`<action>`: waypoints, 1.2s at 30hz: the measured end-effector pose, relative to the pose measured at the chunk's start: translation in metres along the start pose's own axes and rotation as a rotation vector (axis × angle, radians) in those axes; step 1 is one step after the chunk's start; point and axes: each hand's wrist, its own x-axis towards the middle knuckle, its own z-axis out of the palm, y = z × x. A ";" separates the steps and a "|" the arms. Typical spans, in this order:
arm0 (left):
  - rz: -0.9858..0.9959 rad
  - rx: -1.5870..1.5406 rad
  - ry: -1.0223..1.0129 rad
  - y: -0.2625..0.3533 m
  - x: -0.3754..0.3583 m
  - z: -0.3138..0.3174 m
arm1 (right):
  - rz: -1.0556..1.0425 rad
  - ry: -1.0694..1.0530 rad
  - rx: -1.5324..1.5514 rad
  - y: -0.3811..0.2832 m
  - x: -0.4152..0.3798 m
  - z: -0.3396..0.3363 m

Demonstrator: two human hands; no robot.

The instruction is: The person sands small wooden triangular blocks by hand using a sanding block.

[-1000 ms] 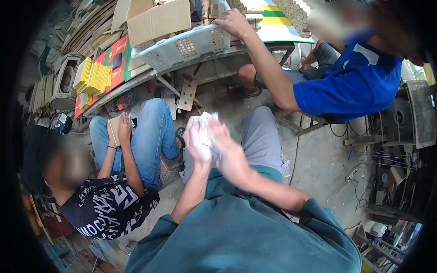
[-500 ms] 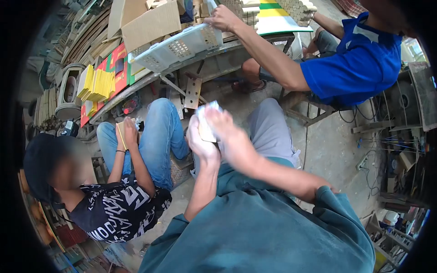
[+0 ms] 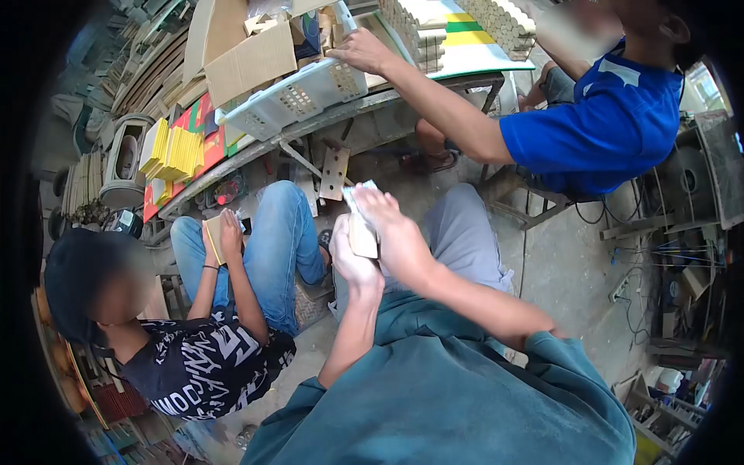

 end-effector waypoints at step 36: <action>-0.074 -0.163 -0.078 0.014 0.015 -0.008 | -0.014 -0.034 0.016 -0.016 -0.010 0.013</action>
